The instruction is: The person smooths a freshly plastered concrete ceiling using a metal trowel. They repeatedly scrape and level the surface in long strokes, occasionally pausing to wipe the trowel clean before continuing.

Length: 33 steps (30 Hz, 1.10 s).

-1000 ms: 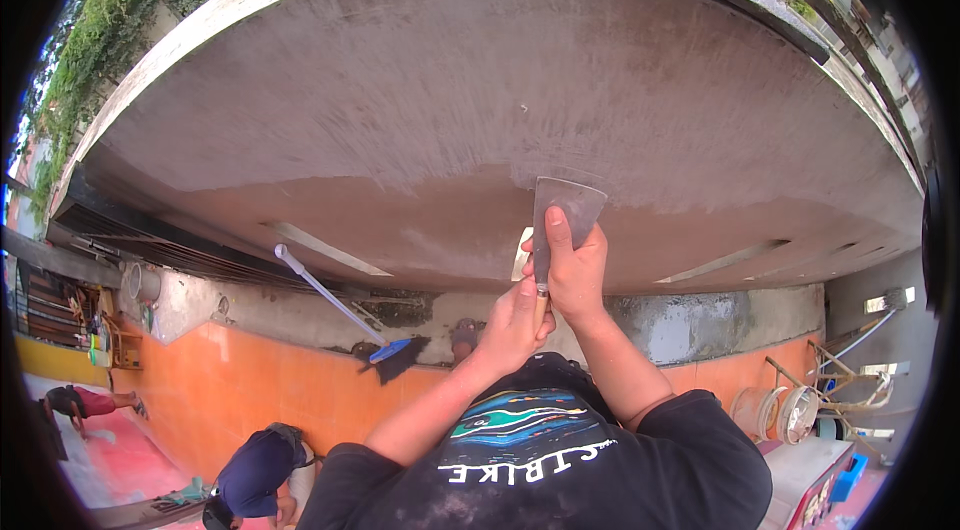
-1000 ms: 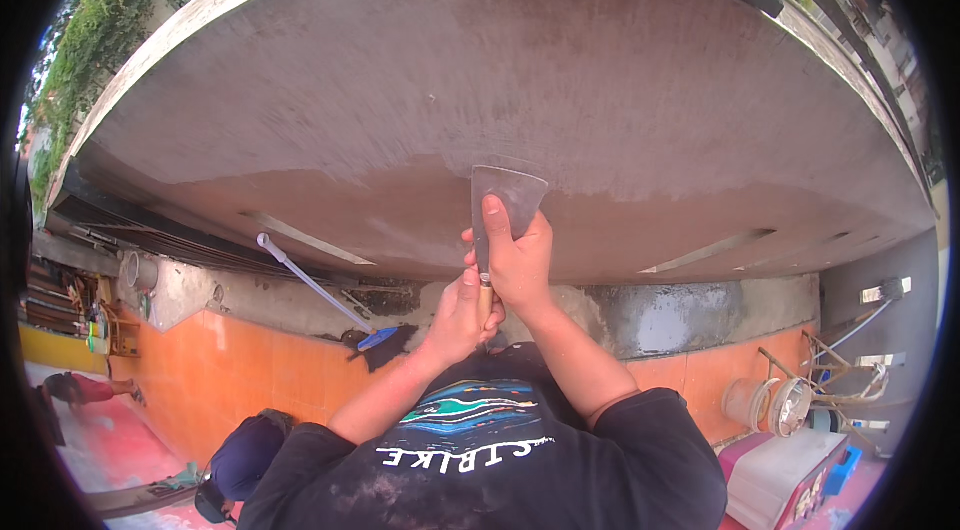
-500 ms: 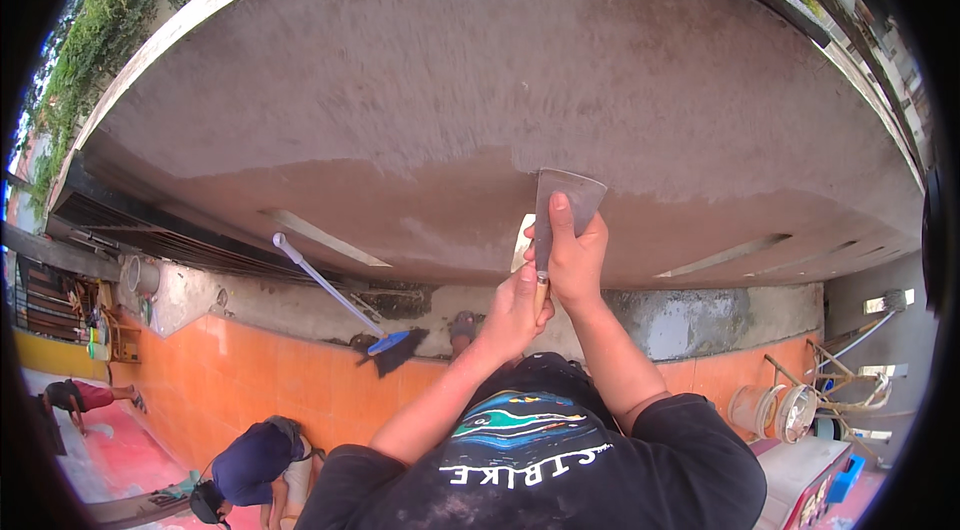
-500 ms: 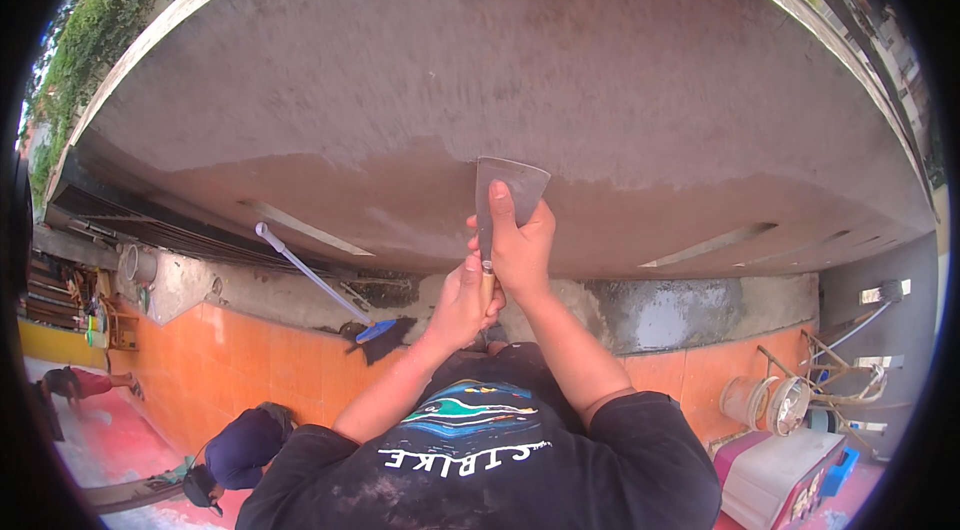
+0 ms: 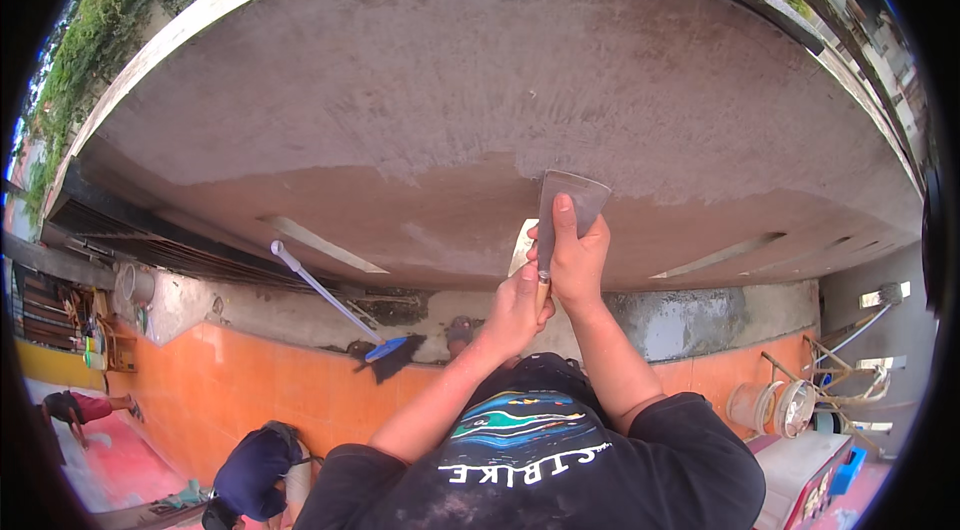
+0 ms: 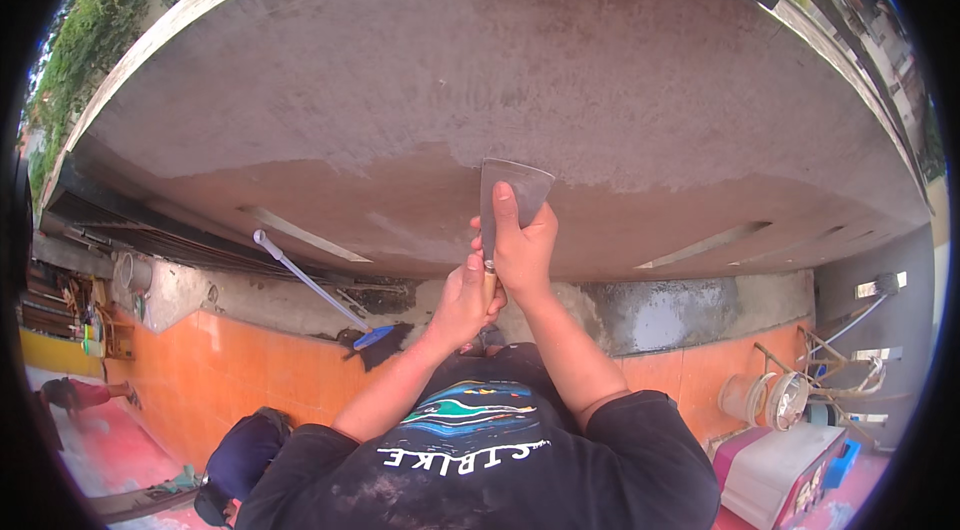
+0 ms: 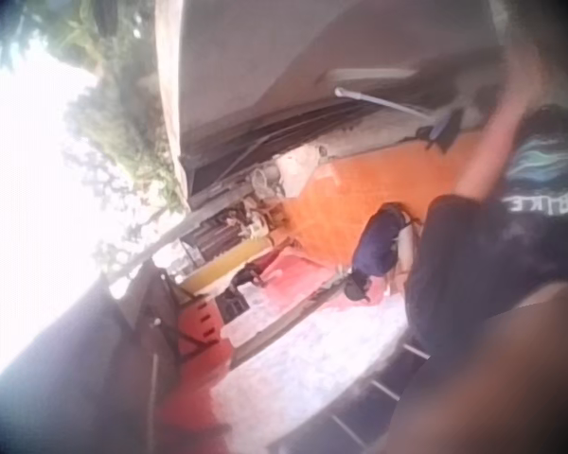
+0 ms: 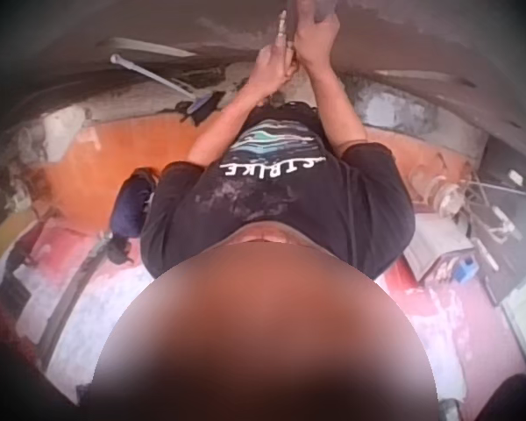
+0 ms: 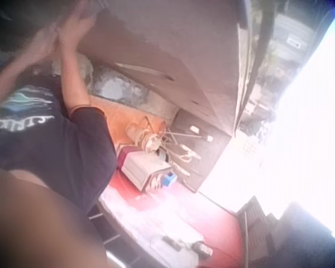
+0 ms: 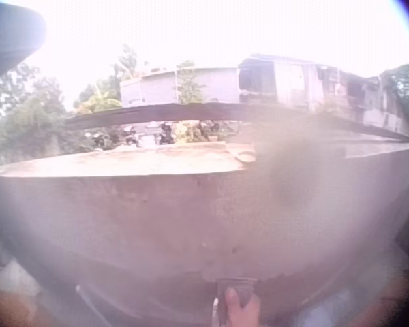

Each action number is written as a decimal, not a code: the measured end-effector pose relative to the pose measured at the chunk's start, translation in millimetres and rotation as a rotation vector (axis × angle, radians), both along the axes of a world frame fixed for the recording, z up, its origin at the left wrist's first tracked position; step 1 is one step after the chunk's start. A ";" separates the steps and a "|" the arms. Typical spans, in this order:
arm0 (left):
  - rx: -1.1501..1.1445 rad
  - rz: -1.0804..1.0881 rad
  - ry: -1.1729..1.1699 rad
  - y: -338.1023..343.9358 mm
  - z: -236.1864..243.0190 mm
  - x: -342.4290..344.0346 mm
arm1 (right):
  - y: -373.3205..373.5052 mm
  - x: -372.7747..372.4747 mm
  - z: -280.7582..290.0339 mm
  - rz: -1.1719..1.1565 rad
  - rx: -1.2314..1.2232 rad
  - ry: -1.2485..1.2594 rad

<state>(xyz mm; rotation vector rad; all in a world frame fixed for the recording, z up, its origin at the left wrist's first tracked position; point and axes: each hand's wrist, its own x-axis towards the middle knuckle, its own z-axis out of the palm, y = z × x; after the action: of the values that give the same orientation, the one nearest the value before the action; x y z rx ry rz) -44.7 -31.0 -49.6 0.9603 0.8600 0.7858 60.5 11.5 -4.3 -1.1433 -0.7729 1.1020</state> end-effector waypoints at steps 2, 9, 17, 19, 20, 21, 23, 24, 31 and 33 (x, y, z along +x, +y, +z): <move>0.155 0.012 -0.039 9.6 5.0 1.0 | 4.8 4.7 6.4 -0.033 0.083 0.012; -0.179 -0.024 0.042 -4.8 13.5 -1.7 | -2.3 -5.1 8.5 -0.001 -0.089 -0.021; 0.019 -0.042 -0.048 4.1 3.2 -3.8 | 0.1 -2.6 2.5 -0.029 0.052 -0.019; -0.068 -0.054 -0.010 0.5 3.7 -3.2 | -1.6 -6.7 4.5 -0.026 -0.066 -0.008; -0.174 -0.078 0.062 0.7 4.0 -2.8 | -1.4 -7.7 6.3 -0.030 -0.188 -0.008; -0.022 -0.039 -0.007 0.4 4.6 -2.2 | -1.0 -8.2 8.8 -0.018 -0.055 0.004; 0.127 0.005 -0.021 9.1 4.7 -1.3 | 3.4 -4.8 14.5 -0.016 0.006 0.018; 0.163 -0.002 -0.037 12.3 5.0 -1.0 | 5.2 -2.8 16.8 0.014 0.033 0.012; -0.044 -0.051 0.036 -8.1 -12.8 2.4 | -7.0 0.9 -7.9 0.011 -0.100 0.018; -0.071 -0.072 0.058 -9.6 -25.3 8.4 | -13.0 3.9 -24.9 -0.034 -0.149 0.043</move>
<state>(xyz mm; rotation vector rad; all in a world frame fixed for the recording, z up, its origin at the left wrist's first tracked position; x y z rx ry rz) -36.4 -40.7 -74.9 0.9493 0.8927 0.6642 64.4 -1.5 -29.2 -1.2492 -0.6433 1.1672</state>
